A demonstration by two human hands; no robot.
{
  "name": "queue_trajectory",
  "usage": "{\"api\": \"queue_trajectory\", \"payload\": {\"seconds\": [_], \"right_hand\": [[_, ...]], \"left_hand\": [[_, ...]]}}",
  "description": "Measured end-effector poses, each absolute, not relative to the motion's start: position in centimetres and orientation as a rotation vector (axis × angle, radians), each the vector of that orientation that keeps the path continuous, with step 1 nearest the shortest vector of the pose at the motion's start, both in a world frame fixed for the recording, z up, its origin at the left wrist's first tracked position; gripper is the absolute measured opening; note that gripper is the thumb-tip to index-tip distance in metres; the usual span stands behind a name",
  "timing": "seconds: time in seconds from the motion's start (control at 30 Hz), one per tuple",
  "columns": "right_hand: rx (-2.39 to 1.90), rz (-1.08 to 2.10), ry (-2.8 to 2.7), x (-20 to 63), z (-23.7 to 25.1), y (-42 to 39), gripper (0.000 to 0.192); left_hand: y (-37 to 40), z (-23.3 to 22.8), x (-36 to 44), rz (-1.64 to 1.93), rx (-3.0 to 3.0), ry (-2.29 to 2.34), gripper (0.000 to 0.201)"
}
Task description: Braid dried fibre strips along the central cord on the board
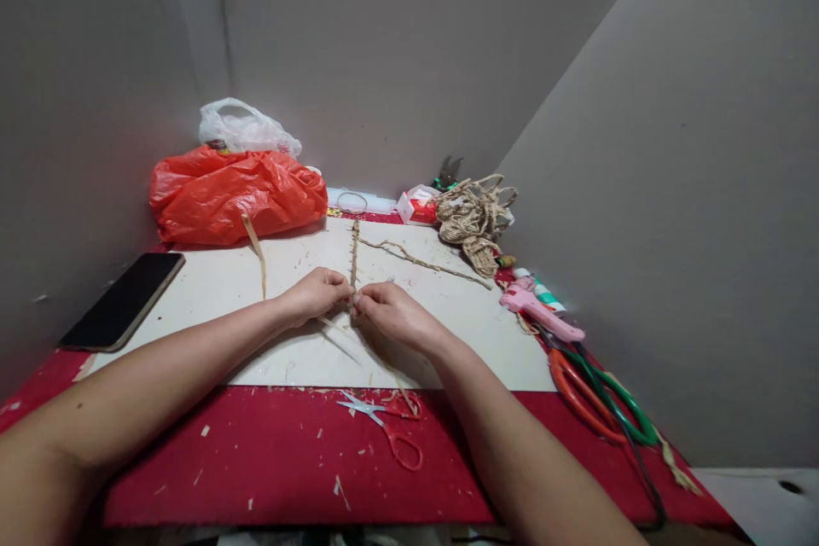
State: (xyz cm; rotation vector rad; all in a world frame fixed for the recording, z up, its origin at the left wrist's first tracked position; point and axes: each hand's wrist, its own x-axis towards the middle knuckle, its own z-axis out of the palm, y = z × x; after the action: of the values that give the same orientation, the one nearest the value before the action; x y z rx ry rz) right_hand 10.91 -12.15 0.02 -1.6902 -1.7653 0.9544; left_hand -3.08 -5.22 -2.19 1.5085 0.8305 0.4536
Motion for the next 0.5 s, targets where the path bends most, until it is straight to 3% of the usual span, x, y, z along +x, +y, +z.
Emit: {"api": "queue_trajectory", "payload": {"seconds": [0.1, 0.23, 0.33, 0.4, 0.5], "right_hand": [[-1.751, 0.986, -1.769, 9.8, -0.5, -12.5, 0.022], [-1.803, 0.683, -1.867, 9.0, -1.2, -12.6, 0.023], [-1.788, 0.629, -1.877, 8.8, -1.0, -13.0, 0.023], [-1.694, 0.804, -1.961, 9.0, -0.2, -13.6, 0.026], [-1.438, 1.361, -2.094, 10.2, 1.6, -14.3, 0.032]], "left_hand": [[-5.2, -2.1, -3.1, 0.451, 1.476, 0.825, 0.019], [-5.3, -1.9, -3.2, 0.442, 1.37, 0.789, 0.025], [-5.4, -1.6, -3.3, 0.44, 1.33, 0.755, 0.024], [-5.5, -1.3, -3.3, 0.435, 1.318, 0.734, 0.021], [-5.4, -1.1, -3.4, 0.427, 1.284, 0.702, 0.019]]}}
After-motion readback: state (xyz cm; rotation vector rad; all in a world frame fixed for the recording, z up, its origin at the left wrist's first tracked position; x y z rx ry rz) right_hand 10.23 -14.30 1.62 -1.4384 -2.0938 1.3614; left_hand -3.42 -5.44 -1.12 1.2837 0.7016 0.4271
